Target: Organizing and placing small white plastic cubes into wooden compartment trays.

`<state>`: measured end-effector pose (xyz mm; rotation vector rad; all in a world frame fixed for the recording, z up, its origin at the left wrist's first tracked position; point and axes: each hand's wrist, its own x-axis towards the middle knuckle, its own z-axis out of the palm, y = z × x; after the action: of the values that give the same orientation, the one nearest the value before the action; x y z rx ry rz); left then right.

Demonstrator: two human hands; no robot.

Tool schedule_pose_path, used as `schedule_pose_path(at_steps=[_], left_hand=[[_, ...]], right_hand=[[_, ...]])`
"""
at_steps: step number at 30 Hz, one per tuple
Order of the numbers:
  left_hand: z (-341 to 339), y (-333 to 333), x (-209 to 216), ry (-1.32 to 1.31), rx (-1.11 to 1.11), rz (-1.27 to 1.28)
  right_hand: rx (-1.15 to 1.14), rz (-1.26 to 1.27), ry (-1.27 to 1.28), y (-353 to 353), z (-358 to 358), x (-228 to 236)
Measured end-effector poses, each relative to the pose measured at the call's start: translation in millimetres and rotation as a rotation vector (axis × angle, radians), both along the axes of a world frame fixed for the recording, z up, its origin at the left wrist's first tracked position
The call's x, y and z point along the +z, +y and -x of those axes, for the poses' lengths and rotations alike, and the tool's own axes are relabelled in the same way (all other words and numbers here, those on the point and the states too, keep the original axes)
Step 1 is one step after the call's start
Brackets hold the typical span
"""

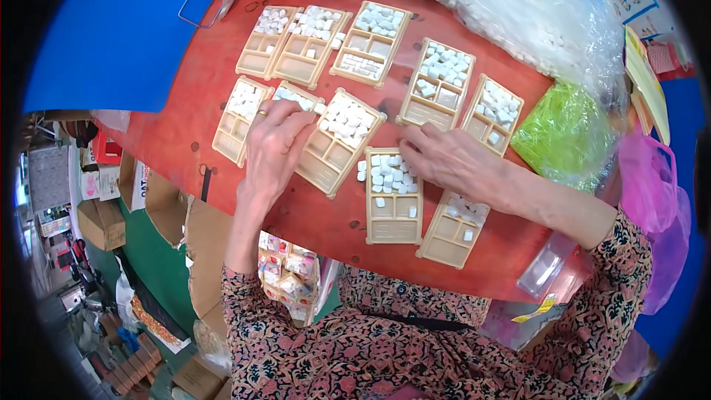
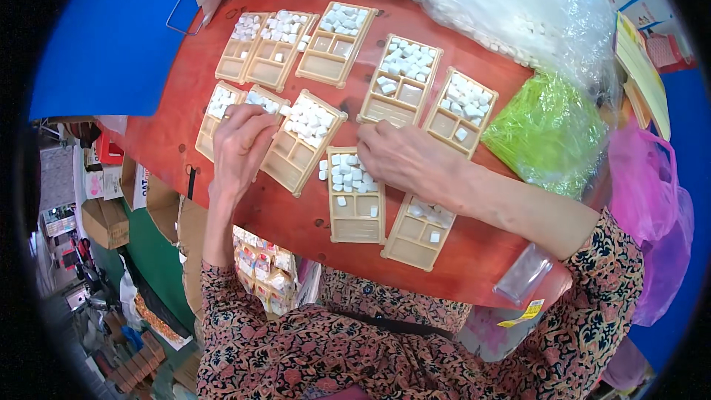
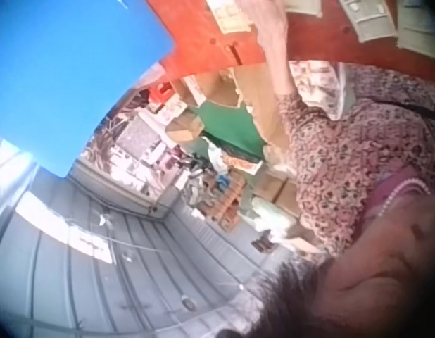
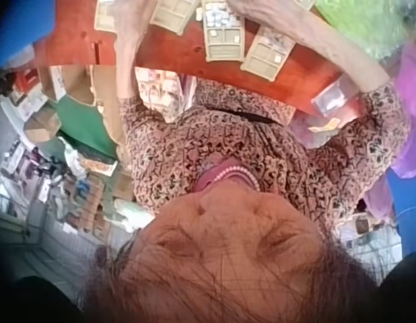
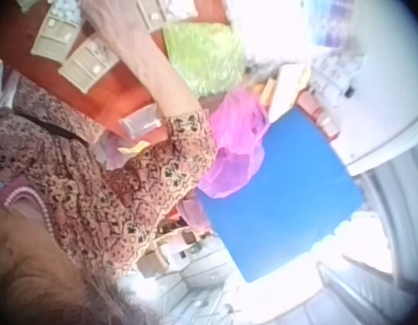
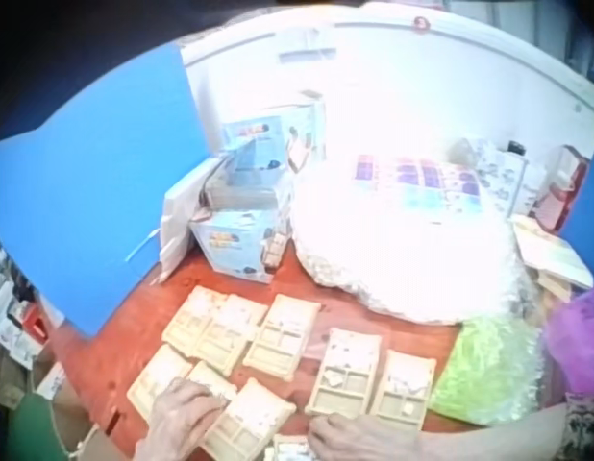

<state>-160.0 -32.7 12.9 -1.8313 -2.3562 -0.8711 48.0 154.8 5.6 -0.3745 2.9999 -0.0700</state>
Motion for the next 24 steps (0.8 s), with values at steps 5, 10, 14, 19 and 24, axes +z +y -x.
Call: schedule_pose_path(at_steps=[5, 10, 14, 19, 24], left_hand=[[-5.4, 13.1, -1.9, -0.001, -0.131, 0.001], [-18.1, 30.5, -6.3, -0.093, -0.216, 0.100], [-17.4, 32.7, -13.4, -0.077, -0.229, 0.129], [-17.7, 36.5, -15.0, -0.196, -0.191, 0.082], [-17.9, 30.4, -13.5, -0.379, -0.112, 0.069]], right_hand=[[-0.054, 0.157, 0.083, -2.5, -2.8, 2.5], [-0.108, 0.291, 0.114, -1.9, -5.7, -2.5], [-0.166, 0.356, 0.092, -0.6, -8.3, -1.8], [-0.311, 0.458, 0.095, 13.4, -6.8, 12.1], [-0.277, 0.468, -0.091, 25.0, -10.5, 22.7]])
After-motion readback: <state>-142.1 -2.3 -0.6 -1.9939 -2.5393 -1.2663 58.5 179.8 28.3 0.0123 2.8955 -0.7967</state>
